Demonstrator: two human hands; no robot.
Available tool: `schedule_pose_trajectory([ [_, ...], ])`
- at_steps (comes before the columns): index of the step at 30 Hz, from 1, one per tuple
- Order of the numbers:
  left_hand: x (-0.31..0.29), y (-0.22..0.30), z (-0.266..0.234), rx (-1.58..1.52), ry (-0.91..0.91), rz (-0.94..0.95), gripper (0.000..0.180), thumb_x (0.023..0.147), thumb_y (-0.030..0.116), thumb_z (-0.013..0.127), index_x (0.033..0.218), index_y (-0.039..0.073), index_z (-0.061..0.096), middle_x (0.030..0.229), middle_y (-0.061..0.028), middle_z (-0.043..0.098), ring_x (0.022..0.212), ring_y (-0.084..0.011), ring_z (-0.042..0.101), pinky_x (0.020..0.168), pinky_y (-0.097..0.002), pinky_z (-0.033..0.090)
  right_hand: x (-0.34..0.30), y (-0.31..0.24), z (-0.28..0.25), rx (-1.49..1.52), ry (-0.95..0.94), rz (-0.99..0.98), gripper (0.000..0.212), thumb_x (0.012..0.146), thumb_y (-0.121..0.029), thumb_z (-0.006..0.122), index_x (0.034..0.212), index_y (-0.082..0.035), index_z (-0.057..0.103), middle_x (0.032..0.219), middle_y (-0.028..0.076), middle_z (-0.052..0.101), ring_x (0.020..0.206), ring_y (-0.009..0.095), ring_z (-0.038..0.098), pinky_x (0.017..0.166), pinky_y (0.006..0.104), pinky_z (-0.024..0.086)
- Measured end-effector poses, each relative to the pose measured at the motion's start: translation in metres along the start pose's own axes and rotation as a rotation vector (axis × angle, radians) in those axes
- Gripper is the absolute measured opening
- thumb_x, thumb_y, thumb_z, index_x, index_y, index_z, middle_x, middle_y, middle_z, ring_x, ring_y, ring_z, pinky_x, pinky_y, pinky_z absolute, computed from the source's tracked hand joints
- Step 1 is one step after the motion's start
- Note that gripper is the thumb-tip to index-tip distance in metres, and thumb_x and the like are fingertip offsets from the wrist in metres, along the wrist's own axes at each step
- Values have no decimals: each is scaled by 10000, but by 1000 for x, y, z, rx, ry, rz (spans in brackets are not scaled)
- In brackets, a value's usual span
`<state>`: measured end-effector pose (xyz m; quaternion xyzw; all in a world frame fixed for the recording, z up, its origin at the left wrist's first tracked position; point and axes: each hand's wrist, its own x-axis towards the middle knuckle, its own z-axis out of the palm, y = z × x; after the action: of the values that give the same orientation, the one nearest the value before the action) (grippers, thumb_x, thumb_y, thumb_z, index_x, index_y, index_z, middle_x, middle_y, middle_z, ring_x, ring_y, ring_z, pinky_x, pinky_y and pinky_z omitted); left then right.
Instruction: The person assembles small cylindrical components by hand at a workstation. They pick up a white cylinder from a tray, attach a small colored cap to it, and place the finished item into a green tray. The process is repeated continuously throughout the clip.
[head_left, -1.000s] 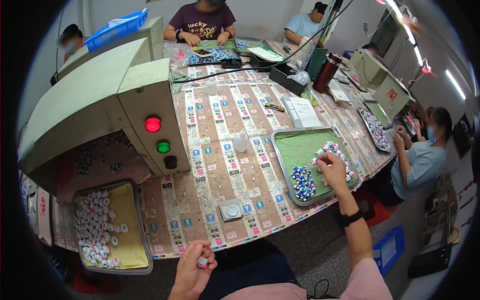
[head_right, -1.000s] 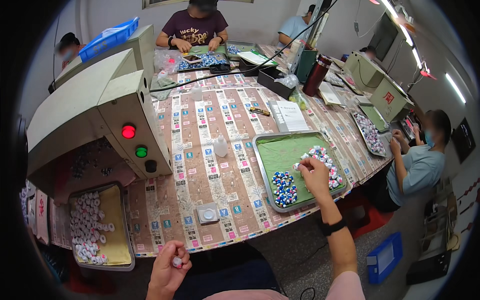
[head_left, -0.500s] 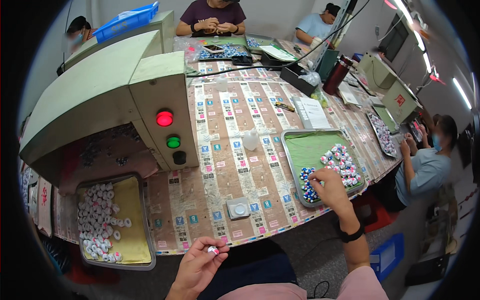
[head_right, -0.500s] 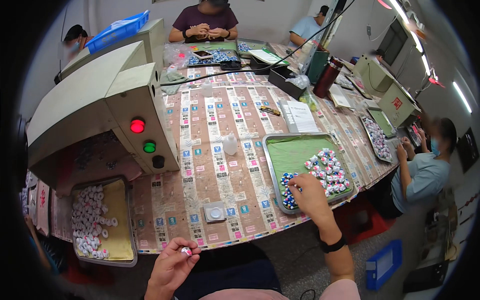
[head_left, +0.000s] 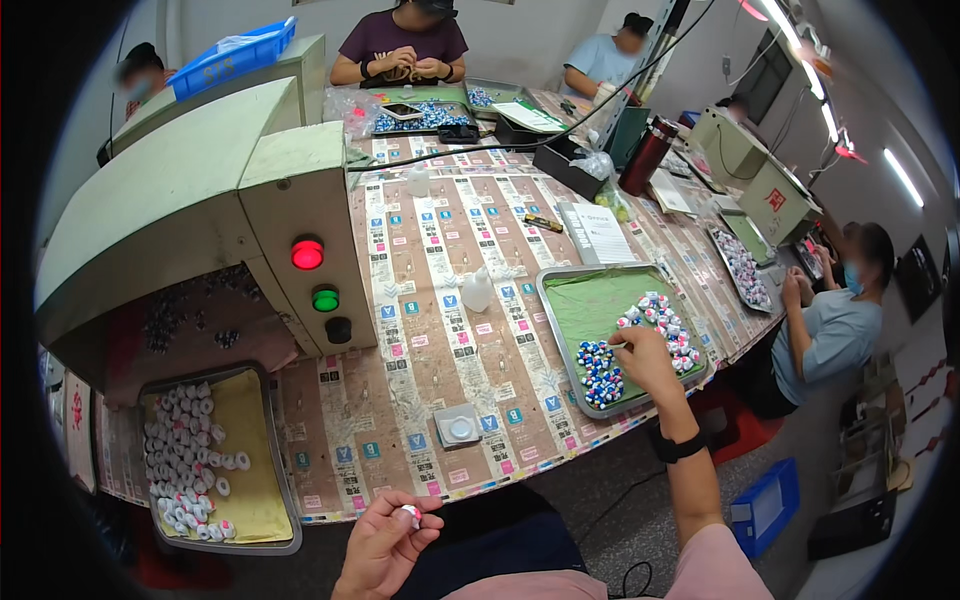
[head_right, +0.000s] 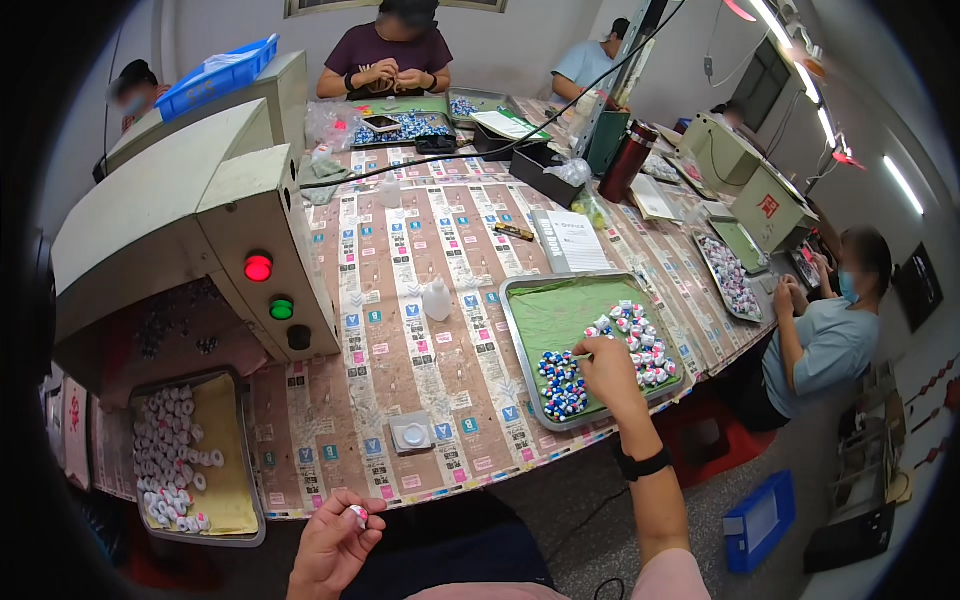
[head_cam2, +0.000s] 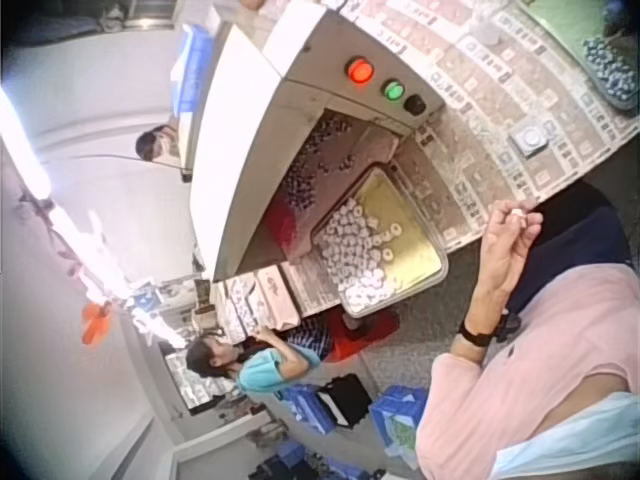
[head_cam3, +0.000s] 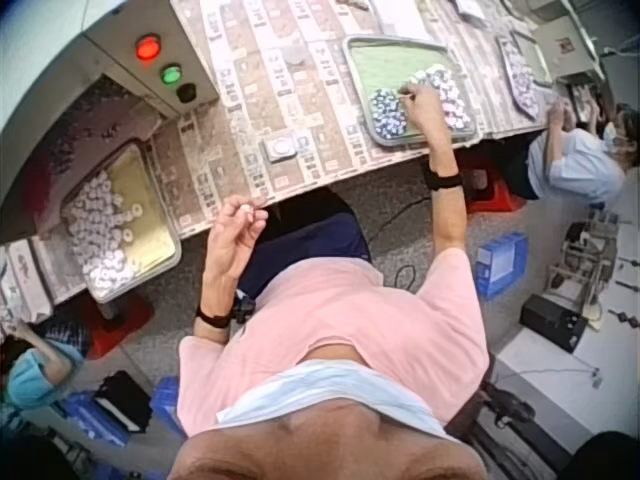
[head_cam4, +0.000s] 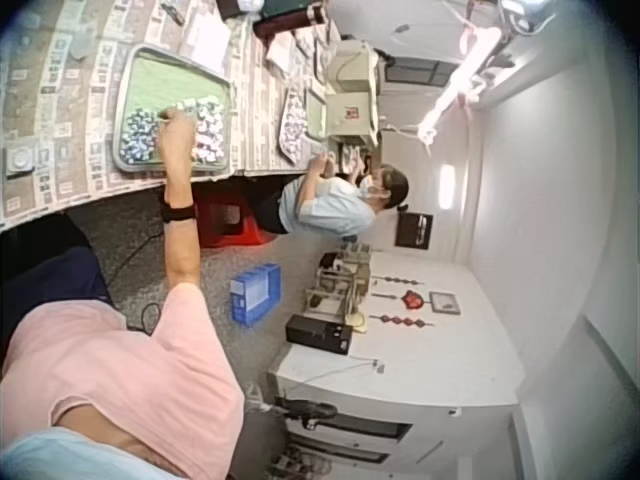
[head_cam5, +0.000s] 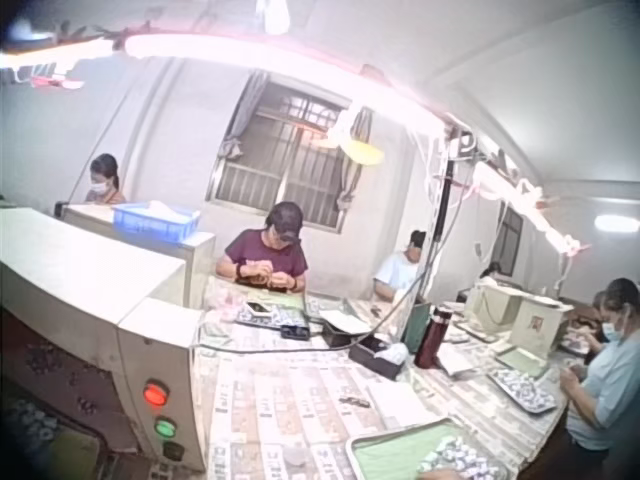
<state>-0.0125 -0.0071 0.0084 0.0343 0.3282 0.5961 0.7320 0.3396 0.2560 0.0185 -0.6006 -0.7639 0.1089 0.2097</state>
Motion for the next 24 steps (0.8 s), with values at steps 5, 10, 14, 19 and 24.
schedule_pose_trajectory([
  [5, -1, -2, 0, 10, 4, 6, 128, 928, 44, 543, 1051, 14, 528, 1073, -182, 616, 867, -205, 666, 760, -293, 578, 4, -2, 8, 38, -70, 81, 137, 711, -62, 675, 839, -12, 673, 755, 150, 667, 698, 298, 652, 655, 373, 511],
  [10, 1, -5, -2, 22, 3, 2, 135, 927, 54, 551, 1052, 5, 535, 1072, -173, 618, 869, -202, 663, 768, -290, 578, 3, 12, 8, 93, -128, 121, 153, 714, -67, 673, 849, 4, 672, 738, 130, 671, 682, 228, 656, 649, 327, 514],
  [14, 3, -4, 0, 22, 9, -3, 159, 923, 46, 557, 1073, -3, 536, 1067, -162, 618, 882, -203, 660, 775, -288, 577, 1, 8, 0, 192, -188, 194, 181, 716, -69, 693, 870, 24, 674, 715, 101, 669, 682, 152, 649, 636, 279, 509],
  [19, 3, -6, -2, 31, 6, 16, 221, 915, 27, 569, 1127, -24, 532, 1065, -146, 610, 907, -214, 659, 800, -284, 572, -1, -7, -14, 359, -117, 154, 178, 752, -46, 687, 914, 27, 676, 778, 64, 678, 712, 104, 631, 640, 243, 496],
  [24, 5, -7, -1, 63, -44, 95, 242, 902, 16, 583, 1141, -8, 550, 1054, -130, 613, 925, -198, 646, 782, -288, 565, -29, -64, -23, 803, -245, 181, 163, 807, 4, 653, 967, 32, 666, 861, 26, 669, 759, 80, 607, 685, 207, 476],
])
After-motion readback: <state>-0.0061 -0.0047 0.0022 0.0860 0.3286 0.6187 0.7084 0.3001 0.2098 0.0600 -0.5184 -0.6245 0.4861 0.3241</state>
